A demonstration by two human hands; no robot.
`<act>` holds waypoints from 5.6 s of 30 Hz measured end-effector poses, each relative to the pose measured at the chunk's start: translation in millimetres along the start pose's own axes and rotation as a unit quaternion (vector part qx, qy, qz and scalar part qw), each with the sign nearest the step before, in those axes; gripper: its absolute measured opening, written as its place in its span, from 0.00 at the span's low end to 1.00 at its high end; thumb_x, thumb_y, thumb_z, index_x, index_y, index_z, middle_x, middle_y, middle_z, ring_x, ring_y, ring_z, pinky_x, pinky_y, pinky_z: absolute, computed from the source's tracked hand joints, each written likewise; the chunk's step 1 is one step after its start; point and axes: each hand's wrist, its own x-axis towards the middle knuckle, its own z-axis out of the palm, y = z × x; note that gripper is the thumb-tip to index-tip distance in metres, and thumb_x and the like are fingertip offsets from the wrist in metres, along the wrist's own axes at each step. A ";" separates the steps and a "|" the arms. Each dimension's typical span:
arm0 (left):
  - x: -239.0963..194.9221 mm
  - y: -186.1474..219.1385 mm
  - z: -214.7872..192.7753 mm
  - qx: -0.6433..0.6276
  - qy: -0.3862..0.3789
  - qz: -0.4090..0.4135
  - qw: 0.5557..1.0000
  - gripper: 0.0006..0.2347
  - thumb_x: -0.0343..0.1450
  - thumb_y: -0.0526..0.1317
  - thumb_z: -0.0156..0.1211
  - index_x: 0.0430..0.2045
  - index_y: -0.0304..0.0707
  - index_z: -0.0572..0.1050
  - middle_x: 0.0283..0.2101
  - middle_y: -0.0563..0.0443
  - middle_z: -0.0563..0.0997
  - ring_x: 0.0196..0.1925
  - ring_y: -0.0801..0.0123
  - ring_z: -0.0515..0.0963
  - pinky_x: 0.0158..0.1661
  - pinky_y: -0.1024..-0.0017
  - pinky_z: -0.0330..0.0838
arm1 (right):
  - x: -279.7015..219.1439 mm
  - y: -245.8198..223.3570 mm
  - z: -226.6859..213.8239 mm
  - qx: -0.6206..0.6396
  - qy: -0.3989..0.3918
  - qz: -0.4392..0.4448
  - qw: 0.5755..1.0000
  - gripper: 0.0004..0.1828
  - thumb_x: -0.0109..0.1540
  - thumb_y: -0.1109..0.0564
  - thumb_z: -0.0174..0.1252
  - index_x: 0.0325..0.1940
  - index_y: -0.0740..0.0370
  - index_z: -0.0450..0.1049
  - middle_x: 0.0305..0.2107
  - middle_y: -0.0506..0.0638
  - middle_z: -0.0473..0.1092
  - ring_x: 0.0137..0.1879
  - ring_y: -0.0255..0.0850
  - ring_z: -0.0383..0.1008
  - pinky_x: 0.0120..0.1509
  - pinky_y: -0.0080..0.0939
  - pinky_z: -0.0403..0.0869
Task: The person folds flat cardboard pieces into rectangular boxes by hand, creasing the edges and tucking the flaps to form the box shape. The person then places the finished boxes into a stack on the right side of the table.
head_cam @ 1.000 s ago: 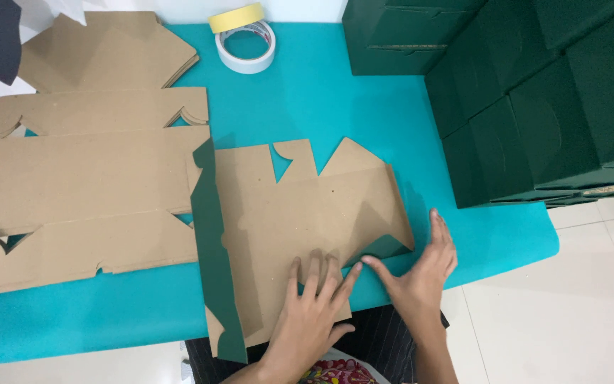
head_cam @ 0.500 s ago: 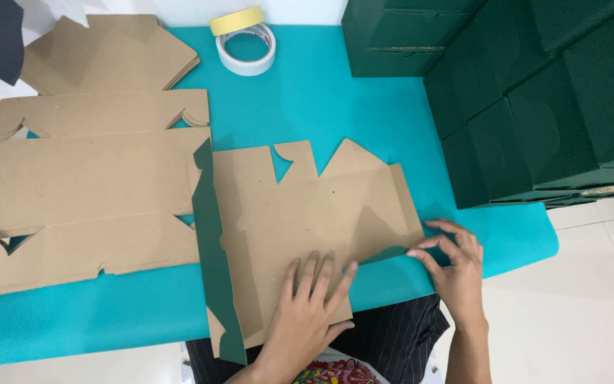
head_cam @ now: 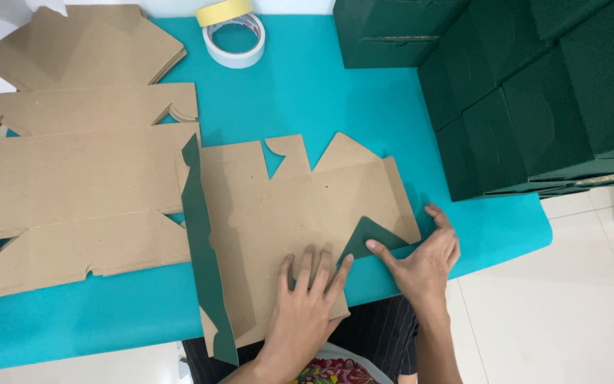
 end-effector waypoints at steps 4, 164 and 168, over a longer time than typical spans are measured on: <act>-3.9 -5.4 6.5 -0.030 0.003 0.006 1.000 0.47 0.58 0.72 0.57 0.70 0.51 0.51 0.63 0.43 0.63 0.64 0.48 0.62 0.60 0.46 0.59 | 3.8 27.9 2.5 0.034 0.001 0.045 0.998 0.57 0.44 0.27 0.65 0.66 0.63 0.55 0.64 0.54 0.59 0.69 0.52 0.58 0.66 0.54 0.53; 139.0 -119.5 31.0 -0.277 -0.055 0.097 0.954 0.54 0.58 0.73 0.54 0.69 0.29 0.43 0.69 0.34 0.55 0.74 0.50 0.52 0.68 0.46 0.38 | 111.2 -67.4 16.4 0.057 -0.182 -0.140 0.972 0.36 0.67 0.47 0.48 0.71 0.70 0.45 0.65 0.64 0.53 0.74 0.59 0.48 0.76 0.60 0.49; 140.2 -119.3 37.2 -0.322 -0.037 0.097 0.941 0.55 0.58 0.69 0.61 0.70 0.31 0.39 0.66 0.37 0.60 0.71 0.53 0.58 0.67 0.47 0.43 | 110.1 -58.1 29.8 0.109 -0.148 -0.123 0.975 0.41 0.64 0.50 0.56 0.72 0.68 0.44 0.58 0.63 0.56 0.69 0.61 0.54 0.74 0.61 0.55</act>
